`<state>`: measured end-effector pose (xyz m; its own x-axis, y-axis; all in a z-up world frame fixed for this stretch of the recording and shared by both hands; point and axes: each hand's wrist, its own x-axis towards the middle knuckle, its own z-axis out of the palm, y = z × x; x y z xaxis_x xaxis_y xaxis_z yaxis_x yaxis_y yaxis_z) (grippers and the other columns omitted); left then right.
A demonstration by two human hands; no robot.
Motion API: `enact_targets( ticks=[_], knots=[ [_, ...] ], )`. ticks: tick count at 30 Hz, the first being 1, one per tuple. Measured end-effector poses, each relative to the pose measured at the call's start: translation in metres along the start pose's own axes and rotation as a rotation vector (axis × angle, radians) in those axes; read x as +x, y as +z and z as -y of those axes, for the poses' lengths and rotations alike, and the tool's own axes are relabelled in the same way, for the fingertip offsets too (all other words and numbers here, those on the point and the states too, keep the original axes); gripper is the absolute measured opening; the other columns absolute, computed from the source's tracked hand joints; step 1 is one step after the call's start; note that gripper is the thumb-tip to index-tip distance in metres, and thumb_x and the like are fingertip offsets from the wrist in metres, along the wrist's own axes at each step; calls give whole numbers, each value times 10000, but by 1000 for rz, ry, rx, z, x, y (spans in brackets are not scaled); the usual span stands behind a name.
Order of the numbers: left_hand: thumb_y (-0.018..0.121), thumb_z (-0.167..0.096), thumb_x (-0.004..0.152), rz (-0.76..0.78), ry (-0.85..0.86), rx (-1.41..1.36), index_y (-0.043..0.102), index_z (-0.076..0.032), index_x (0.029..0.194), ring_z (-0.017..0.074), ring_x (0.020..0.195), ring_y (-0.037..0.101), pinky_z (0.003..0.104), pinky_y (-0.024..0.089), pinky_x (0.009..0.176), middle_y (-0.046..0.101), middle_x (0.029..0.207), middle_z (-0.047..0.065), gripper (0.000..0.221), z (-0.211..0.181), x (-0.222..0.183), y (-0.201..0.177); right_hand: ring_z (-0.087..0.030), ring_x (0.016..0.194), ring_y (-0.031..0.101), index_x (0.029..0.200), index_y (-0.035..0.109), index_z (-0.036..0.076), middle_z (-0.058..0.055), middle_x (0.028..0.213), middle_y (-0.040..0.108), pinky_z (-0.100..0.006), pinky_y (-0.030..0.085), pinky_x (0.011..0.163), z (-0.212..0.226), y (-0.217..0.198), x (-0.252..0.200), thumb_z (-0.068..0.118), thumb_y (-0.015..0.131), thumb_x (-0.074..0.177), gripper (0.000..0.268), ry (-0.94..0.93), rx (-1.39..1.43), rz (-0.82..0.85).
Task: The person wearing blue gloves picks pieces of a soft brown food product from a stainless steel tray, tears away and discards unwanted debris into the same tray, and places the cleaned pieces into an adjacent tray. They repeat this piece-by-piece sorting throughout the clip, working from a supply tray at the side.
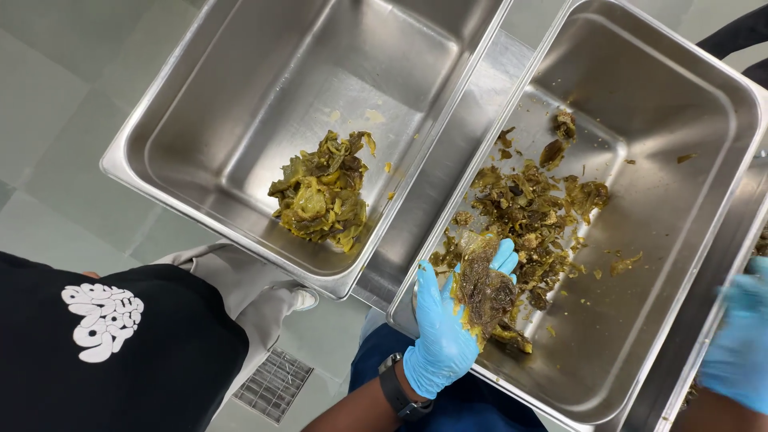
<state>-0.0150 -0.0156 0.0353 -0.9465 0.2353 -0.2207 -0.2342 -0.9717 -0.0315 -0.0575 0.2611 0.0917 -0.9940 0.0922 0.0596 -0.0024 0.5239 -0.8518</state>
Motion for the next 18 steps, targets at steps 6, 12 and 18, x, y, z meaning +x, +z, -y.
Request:
enact_targets(
  ticks=[6, 12, 18],
  knots=[
    [319, -642, 1044, -77, -18, 107, 383, 6, 1574, 244, 1467, 443, 359, 308, 1258, 447, 1607, 138, 839, 11, 7, -20, -124, 1000, 656, 1255, 683, 45, -48, 1128, 700, -260, 541, 892, 51, 68, 14, 50, 676, 951, 305, 116, 127, 140],
    [344, -608, 1120, -157, 5, 76, 501, -30, 1508, 213, 1250, 571, 372, 432, 1127, 599, 1388, 90, 714, 18, 2, -49, -122, 787, 681, 1191, 764, 113, -8, 933, 740, -259, 557, 716, 135, 126, 37, 99, 730, 851, 343, -180, -98, 679],
    [392, -636, 1054, -166, 138, 246, 457, -39, 1523, 217, 1328, 516, 389, 392, 1183, 555, 1438, 77, 762, 10, 1, -23, -115, 731, 586, 1021, 780, 120, 23, 809, 652, -289, 460, 642, 76, 150, 63, 333, 779, 877, 257, 104, 746, 1182]
  ],
)
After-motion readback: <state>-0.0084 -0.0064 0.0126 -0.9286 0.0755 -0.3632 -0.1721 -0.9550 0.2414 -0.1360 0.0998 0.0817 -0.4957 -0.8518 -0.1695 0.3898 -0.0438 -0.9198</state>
